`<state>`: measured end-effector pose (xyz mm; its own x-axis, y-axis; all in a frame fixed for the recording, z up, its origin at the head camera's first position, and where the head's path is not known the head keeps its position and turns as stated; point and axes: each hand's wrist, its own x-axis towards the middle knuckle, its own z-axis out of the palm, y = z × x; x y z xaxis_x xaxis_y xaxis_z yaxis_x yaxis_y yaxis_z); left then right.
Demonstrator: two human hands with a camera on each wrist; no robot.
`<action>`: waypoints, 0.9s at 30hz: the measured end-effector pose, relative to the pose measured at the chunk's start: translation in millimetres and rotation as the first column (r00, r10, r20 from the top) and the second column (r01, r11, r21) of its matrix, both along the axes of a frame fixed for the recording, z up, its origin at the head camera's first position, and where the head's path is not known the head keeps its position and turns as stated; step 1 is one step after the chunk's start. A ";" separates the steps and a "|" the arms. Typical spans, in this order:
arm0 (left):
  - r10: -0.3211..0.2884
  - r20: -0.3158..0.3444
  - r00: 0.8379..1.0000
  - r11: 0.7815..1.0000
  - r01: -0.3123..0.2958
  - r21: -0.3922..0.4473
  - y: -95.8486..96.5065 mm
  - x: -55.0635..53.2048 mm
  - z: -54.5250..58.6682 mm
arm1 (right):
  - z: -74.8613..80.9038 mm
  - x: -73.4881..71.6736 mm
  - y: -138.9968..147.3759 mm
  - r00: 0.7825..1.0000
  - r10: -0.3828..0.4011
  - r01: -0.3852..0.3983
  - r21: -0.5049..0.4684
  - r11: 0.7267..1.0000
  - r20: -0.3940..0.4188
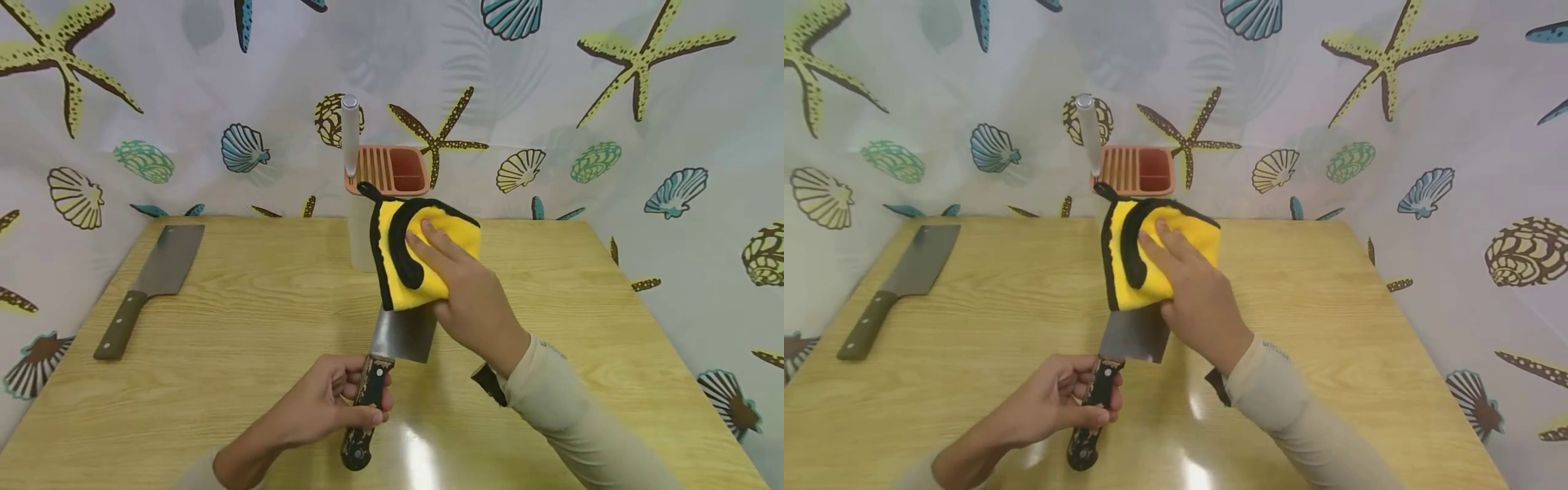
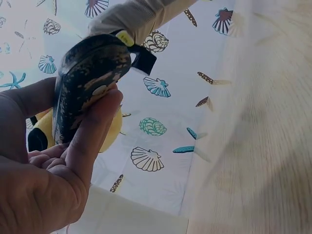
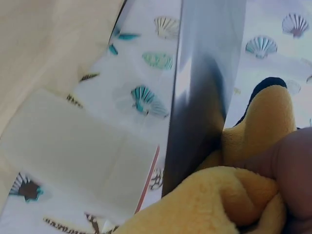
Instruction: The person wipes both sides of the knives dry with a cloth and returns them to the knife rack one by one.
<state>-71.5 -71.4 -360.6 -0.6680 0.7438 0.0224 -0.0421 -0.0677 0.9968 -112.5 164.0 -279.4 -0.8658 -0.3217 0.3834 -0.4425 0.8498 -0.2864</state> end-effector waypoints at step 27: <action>0.318 -0.167 0.933 0.941 -0.333 -0.067 22.3 -6.3 3.2 | 13.1 56.7 -16.5 0.942 0.218 -0.244 -0.078 0.967 -0.254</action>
